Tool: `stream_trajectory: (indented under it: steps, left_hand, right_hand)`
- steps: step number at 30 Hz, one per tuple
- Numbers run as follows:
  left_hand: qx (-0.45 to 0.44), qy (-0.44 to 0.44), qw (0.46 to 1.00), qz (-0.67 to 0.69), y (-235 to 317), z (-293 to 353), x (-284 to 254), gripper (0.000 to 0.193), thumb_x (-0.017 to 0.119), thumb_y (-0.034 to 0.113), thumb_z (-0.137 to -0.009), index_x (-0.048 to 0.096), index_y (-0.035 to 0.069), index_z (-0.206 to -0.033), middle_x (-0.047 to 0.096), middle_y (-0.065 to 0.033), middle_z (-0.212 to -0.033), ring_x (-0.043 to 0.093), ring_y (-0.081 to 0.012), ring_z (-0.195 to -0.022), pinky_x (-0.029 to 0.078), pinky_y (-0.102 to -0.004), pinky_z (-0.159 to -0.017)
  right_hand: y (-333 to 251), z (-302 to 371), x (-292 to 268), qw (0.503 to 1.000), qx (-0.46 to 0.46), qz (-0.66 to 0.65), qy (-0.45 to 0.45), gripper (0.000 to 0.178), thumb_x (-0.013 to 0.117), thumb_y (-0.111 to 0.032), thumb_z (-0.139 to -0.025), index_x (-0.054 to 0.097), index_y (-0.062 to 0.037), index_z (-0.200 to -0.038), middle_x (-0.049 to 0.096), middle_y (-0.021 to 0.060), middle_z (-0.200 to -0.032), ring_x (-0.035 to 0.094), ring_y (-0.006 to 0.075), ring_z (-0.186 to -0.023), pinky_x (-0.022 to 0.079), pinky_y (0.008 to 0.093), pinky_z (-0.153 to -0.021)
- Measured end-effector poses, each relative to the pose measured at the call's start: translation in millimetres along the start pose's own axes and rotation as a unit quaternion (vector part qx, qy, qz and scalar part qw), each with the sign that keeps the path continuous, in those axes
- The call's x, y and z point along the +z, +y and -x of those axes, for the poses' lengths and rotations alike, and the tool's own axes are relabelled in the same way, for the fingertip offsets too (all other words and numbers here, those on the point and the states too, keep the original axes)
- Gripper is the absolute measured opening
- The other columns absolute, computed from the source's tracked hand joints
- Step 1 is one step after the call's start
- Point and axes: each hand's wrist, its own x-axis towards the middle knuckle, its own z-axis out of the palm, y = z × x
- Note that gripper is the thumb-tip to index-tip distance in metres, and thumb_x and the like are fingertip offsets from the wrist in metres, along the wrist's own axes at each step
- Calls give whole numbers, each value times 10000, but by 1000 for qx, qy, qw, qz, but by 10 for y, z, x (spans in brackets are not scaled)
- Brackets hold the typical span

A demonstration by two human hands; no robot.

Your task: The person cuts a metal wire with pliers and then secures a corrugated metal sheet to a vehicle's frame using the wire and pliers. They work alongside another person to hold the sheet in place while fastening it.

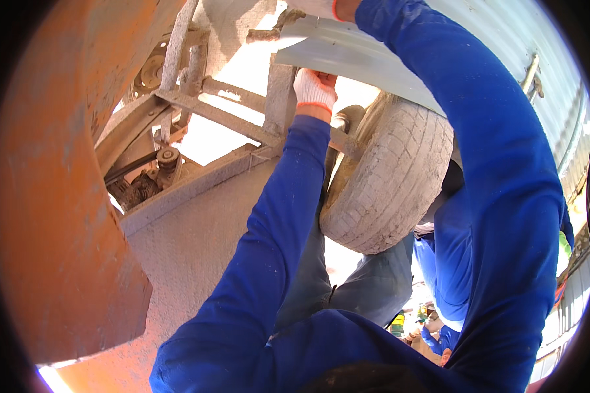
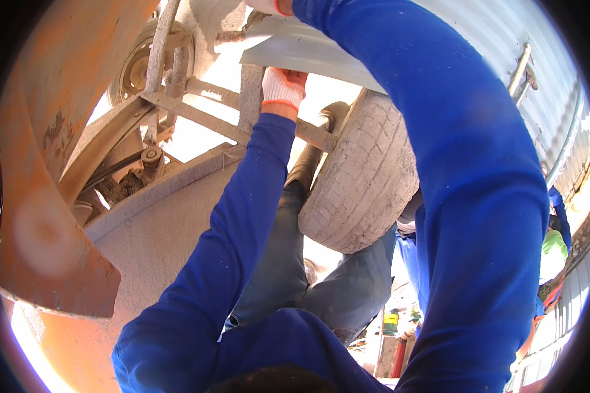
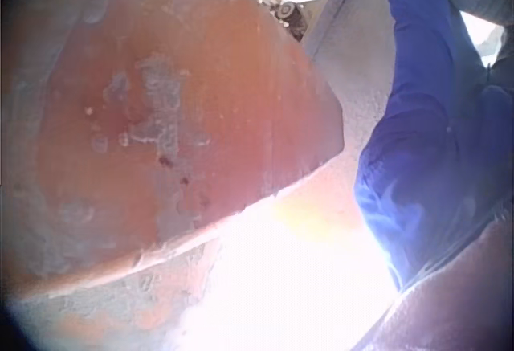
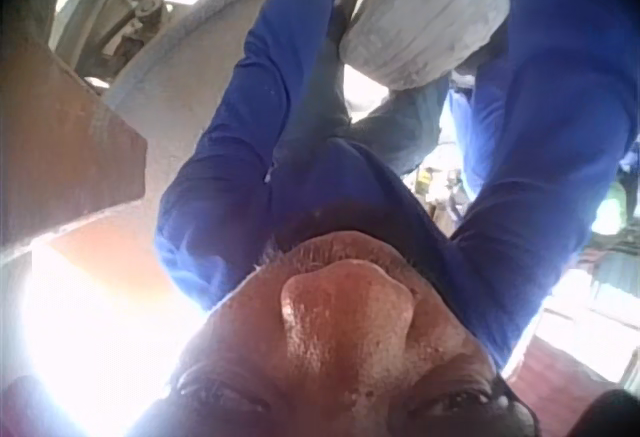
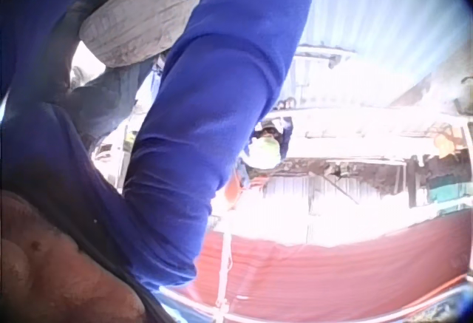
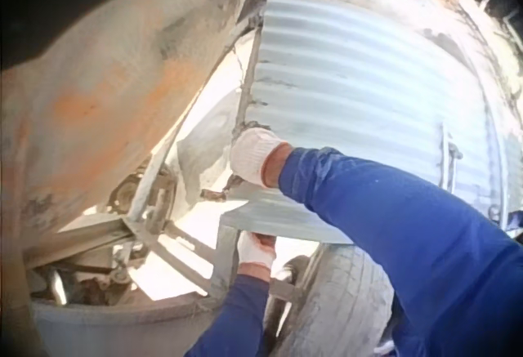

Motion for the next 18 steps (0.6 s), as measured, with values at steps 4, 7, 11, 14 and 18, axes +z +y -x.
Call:
stream_trajectory:
  steps: [4, 7, 11, 14, 18]
  left_hand:
    - [-14, -15, 997, 73, 70, 61, -56, 197, 584, 151, -1080, 675, 2, -1173, 726, -130, -1164, 721, -283, -1076, 629, -462, -982]
    - [41, -32, 998, 46, -65, 61, -83, 201, 592, 183, -1099, 681, 16, -1166, 734, -101, -1141, 727, -262, -1060, 636, -425, -976]
    - [57, -10, 996, 64, -66, 228, 38, 172, 608, 179, -1095, 695, 34, -1127, 745, -64, -1092, 734, -234, -1020, 641, -399, -955]
    - [54, 27, 996, 66, 12, 333, 108, 176, 589, 183, -1102, 707, 53, -1100, 748, -44, -1068, 735, -218, -994, 638, -386, -929]
    - [68, 29, 996, 57, -142, 270, 133, 63, 618, 97, -1048, 670, 67, -1028, 694, -38, -934, 654, -168, -762, 535, -299, -675]
  right_hand:
    - [-113, -6, -253, 997, -14, 10, -70, 174, 692, -153, -846, 861, -119, -875, 803, 121, -854, 789, 327, -849, 615, 454, -740]
    - [-80, -4, -191, 997, -1, 9, -75, 182, 684, -155, -859, 857, -103, -880, 802, 138, -870, 787, 337, -860, 615, 467, -760]
    - [5, 154, -143, 992, 35, -57, -103, 207, 660, -165, -877, 843, -70, -892, 792, 184, -896, 777, 377, -868, 611, 498, -785]
    - [31, 339, -146, 989, 52, -101, -97, 221, 639, -163, -882, 828, -48, -890, 775, 220, -900, 764, 412, -862, 604, 517, -793]
    - [-62, 370, -315, 986, 66, -97, -118, 214, 639, -161, -881, 824, -53, -887, 768, 218, -892, 758, 417, -868, 596, 520, -796]
